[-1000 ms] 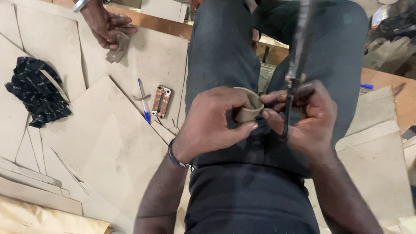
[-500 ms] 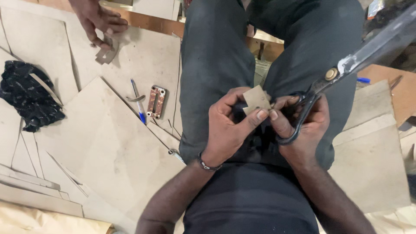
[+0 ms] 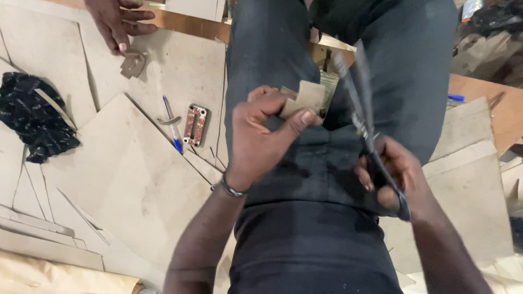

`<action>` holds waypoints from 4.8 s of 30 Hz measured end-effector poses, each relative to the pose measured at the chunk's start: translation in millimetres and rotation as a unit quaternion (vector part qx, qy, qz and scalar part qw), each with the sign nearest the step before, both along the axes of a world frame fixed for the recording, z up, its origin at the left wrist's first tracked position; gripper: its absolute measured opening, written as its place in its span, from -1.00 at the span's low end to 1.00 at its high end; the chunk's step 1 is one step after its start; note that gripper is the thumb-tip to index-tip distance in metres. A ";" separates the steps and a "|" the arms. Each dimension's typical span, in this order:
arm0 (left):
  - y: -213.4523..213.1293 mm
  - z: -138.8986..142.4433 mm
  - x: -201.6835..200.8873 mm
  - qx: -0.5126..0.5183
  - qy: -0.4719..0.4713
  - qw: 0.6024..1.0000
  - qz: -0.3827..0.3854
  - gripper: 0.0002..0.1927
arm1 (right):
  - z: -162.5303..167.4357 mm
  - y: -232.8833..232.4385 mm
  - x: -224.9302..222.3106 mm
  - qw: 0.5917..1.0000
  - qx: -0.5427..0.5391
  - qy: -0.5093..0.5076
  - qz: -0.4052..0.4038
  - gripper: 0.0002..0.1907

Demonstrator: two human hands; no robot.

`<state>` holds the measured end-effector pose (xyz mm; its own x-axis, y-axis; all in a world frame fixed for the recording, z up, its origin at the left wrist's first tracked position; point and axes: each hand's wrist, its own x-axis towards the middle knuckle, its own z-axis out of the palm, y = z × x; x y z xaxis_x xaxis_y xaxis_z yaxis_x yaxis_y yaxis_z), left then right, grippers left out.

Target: The person uses large shears to cut a small rectangular piece of cardboard, following a drawn outline. They rotate the piece and make several cuts to shape it, then place the finished piece on the work surface.

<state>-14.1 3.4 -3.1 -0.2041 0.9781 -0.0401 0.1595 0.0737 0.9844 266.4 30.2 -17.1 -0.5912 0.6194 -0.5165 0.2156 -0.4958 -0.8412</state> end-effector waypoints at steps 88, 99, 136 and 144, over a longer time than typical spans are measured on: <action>4.2 1.2 -3.6 -0.091 0.010 0.989 -0.114 -0.91 | 15.6 18.5 14.5 0.990 0.028 -0.076 0.116 -0.28; 3.1 -4.3 -3.9 -0.087 0.007 0.989 -0.117 -0.92 | 10.9 18.9 21.3 0.984 -0.028 -0.072 0.159 -0.18; 16.3 -2.9 -2.3 0.069 0.046 0.979 -0.185 -0.45 | -27.3 -3.4 -35.6 0.953 -0.056 0.075 -0.289 -0.59; -9.3 -17.7 37.0 -0.089 -0.180 0.978 -0.060 -0.62 | -18.3 -4.8 -61.3 0.862 -0.133 0.203 -0.445 -0.76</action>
